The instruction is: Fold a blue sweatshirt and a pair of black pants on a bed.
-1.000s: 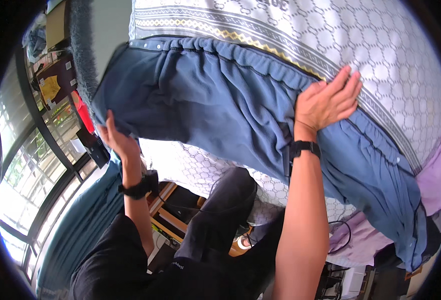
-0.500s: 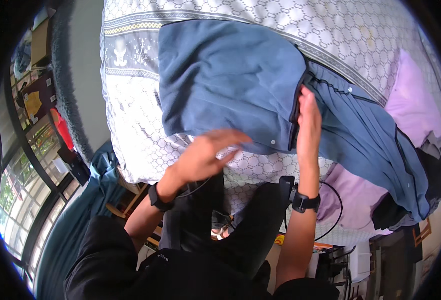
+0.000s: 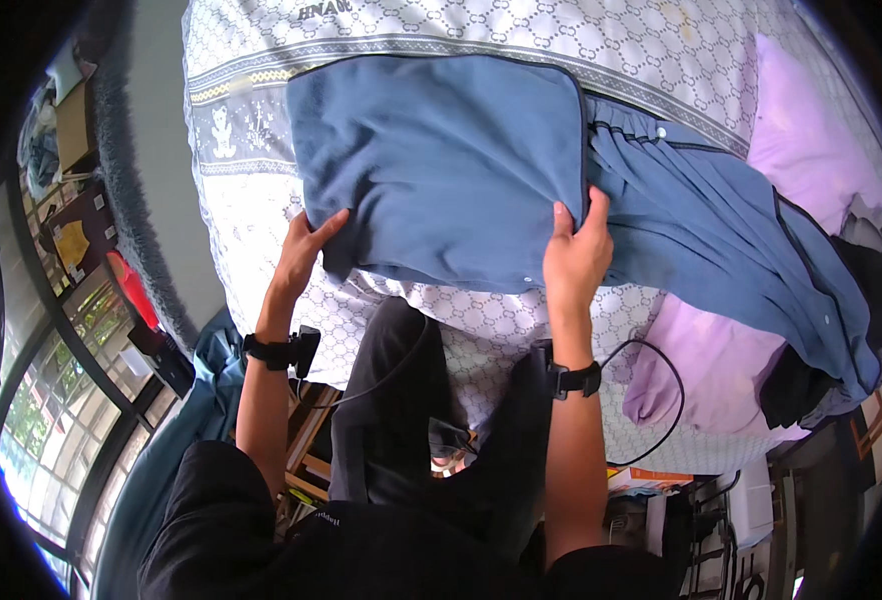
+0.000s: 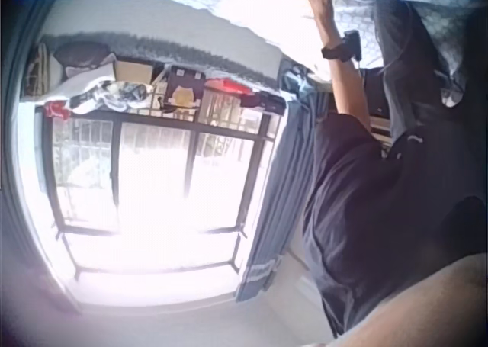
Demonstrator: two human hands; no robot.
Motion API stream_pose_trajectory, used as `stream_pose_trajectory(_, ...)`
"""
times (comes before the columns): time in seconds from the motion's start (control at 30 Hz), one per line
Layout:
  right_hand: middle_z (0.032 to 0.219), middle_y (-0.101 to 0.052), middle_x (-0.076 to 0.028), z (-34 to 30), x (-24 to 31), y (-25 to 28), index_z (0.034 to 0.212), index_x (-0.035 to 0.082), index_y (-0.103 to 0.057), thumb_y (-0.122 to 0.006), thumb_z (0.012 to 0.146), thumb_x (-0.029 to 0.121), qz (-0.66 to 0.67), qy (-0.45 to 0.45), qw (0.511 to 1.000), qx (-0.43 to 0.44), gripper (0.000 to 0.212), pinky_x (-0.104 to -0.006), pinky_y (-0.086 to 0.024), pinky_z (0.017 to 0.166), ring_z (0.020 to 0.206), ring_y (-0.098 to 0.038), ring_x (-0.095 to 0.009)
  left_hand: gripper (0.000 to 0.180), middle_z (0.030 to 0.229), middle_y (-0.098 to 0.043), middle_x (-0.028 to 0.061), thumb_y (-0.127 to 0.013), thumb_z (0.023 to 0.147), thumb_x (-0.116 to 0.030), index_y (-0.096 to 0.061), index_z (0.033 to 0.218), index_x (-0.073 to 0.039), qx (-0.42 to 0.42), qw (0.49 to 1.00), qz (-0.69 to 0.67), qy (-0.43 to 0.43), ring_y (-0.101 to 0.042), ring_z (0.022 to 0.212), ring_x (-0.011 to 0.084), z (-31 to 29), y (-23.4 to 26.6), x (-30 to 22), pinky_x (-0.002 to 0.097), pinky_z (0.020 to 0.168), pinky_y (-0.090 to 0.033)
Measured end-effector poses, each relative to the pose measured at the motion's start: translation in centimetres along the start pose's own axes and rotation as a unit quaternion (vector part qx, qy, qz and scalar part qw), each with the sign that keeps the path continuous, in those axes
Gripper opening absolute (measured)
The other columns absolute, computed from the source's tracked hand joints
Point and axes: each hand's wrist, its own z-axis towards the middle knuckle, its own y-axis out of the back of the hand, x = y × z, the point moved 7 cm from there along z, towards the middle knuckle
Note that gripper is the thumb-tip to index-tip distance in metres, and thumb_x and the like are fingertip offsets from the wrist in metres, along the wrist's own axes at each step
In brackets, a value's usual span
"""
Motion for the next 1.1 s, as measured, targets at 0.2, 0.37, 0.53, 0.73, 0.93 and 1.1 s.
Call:
stream_pose_trajectory(0.2, 0.127, -0.045, -0.019, -1.6, 4.5, 1.7, 0.129, 0.003, -0.044, -0.062, 0.083, 0.011, -0.152, 0.167, 0.967, -0.116, 0.050, -0.0459, -0.035, 0.097, 0.118, -0.042, -0.037, 0.046, 0.101, -0.062, 0.0129, -0.067, 0.081, -0.018, -0.052, 0.118, 0.006, 0.012, 0.992, -0.124, 0.002, -0.062, 0.086, 0.0178, -2.5, 2.0, -3.0, 0.0285, 0.078, -0.049)
stream_pose_trajectory(0.37, 0.146, -0.025, -0.021, -3.6, 9.8, -5.5, 0.142, 0.005, -0.032, -0.058, 0.088, 0.026, -0.147, 0.266, 0.953, -0.008, 0.063, -0.0583, -0.025, 0.102, 0.133, -0.025, -0.043, 0.060, 0.096, -0.060, 0.0160, -0.065, 0.074, -0.028, -0.049, 0.120, 0.007, -0.121, 0.984, -0.116, -0.057, -0.059, 0.084, 0.0232, -4.1, 11.7, -4.7, 0.0324, 0.078, -0.048)
stream_pose_trajectory(0.53, 0.147, -0.024, -0.022, -8.0, 17.1, -17.4, 0.141, 0.004, -0.032, -0.057, 0.089, 0.027, 0.016, 0.300, 0.946, 0.123, 0.062, -0.0600, -0.024, 0.103, 0.134, -0.025, -0.044, 0.057, 0.111, -0.058, 0.0202, -0.061, 0.078, -0.029, -0.049, 0.124, 0.003, -0.284, 0.922, -0.260, -0.042, -0.060, 0.097, 0.0326, -8.2, 23.2, -5.5, 0.0426, 0.086, -0.049)
stream_pose_trajectory(0.73, 0.143, -0.032, -0.023, -14.1, 23.1, -26.2, 0.134, 0.002, -0.043, -0.055, 0.090, 0.025, 0.184, 0.269, 0.902, 0.283, 0.051, -0.0524, -0.028, 0.106, 0.131, -0.031, -0.041, 0.064, 0.113, -0.056, 0.0234, -0.059, 0.070, -0.027, -0.047, 0.124, 0.006, -0.401, 0.879, -0.234, -0.112, -0.060, 0.099, 0.0358, -14.8, 24.2, -9.1, 0.0460, 0.089, -0.049)
stream_pose_trajectory(0.93, 0.109, -0.064, -0.012, -7.5, 18.2, -17.8, 0.118, 0.002, -0.058, -0.040, 0.100, 0.028, 0.384, 0.034, 0.842, 0.378, 0.036, -0.0326, -0.044, 0.091, 0.101, -0.059, -0.019, 0.067, 0.117, -0.054, 0.0089, -0.073, 0.074, -0.009, -0.042, 0.133, -0.012, 0.102, 0.992, 0.021, -0.071, -0.052, 0.111, 0.0214, -8.7, 4.3, -10.0, 0.0343, 0.090, -0.044)
stream_pose_trajectory(1.1, 0.125, -0.054, -0.013, -1.2, 6.2, -11.1, 0.139, 0.002, -0.037, -0.033, 0.095, 0.060, 0.549, -0.229, 0.740, 0.316, 0.073, -0.0328, -0.038, 0.098, 0.111, -0.053, -0.020, 0.035, 0.114, -0.059, 0.0088, -0.060, 0.087, -0.004, -0.056, 0.121, -0.007, 0.293, 0.943, 0.090, -0.127, -0.056, 0.106, 0.0184, -5.8, -5.1, -6.2, 0.0314, 0.086, -0.047)
